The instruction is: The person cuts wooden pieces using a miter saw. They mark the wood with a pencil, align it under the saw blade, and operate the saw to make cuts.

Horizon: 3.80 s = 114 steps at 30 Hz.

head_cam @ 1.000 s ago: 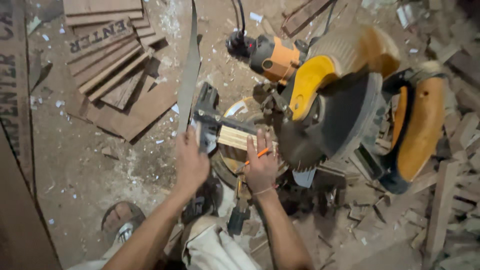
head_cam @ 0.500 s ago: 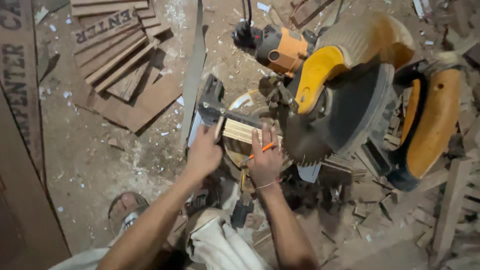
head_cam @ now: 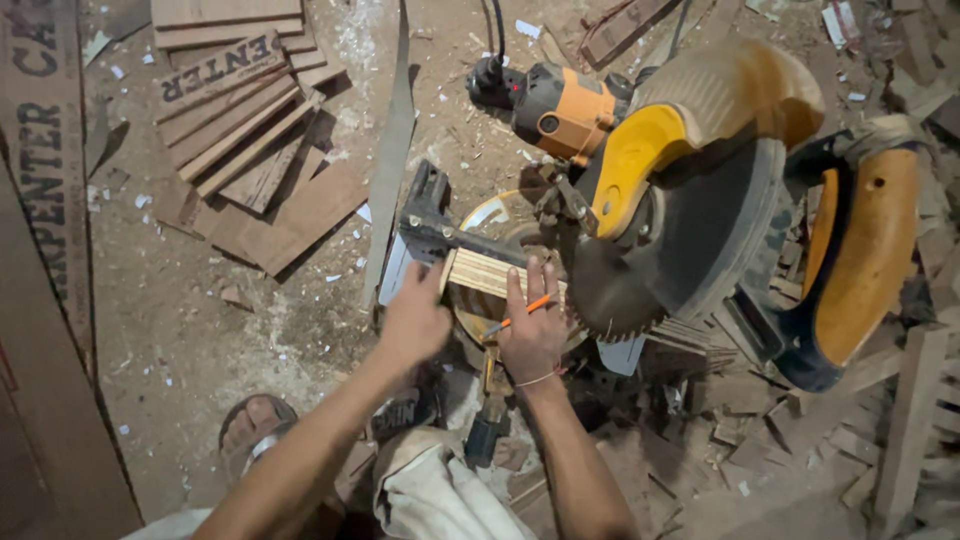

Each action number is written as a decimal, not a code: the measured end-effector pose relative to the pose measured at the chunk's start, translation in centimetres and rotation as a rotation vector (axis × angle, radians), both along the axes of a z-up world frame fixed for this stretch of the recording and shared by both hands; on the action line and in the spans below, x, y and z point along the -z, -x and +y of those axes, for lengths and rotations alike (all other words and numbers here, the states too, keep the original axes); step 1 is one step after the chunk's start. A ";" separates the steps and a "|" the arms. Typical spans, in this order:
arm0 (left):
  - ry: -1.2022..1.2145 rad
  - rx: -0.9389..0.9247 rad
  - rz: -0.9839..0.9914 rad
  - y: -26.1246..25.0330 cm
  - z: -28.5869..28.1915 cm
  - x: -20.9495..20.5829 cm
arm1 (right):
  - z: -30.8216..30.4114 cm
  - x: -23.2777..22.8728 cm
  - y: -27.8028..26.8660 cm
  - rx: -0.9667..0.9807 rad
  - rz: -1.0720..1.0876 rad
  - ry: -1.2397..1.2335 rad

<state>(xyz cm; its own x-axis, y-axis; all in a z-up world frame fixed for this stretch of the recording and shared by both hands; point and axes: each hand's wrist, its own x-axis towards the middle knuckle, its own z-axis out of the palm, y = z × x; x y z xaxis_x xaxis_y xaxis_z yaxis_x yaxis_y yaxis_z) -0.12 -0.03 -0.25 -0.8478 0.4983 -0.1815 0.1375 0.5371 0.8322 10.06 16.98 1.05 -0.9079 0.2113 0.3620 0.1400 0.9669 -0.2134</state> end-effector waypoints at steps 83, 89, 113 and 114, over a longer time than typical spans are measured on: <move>-0.237 -0.036 0.118 -1.8 0.9 4.1 | -0.7 -0.7 -0.8 -0.002 -0.011 -0.036; -0.083 -0.064 0.052 -1.7 1.8 3.8 | -0.8 0.0 -0.6 0.013 -0.020 -0.044; 0.071 -0.007 0.057 -2.4 2.1 4.0 | -0.7 -0.3 -1.4 0.009 0.016 -0.070; 0.096 -0.013 0.055 -2.0 2.3 3.6 | -0.7 -0.6 -1.1 0.003 0.005 -0.055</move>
<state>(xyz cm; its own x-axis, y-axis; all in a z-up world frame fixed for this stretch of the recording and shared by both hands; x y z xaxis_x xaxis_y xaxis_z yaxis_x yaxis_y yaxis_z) 1.83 2.28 -3.90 -0.8642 0.4694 -0.1810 0.1739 0.6164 0.7680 11.17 16.24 1.61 -0.9055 0.1936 0.3777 0.1417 0.9767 -0.1610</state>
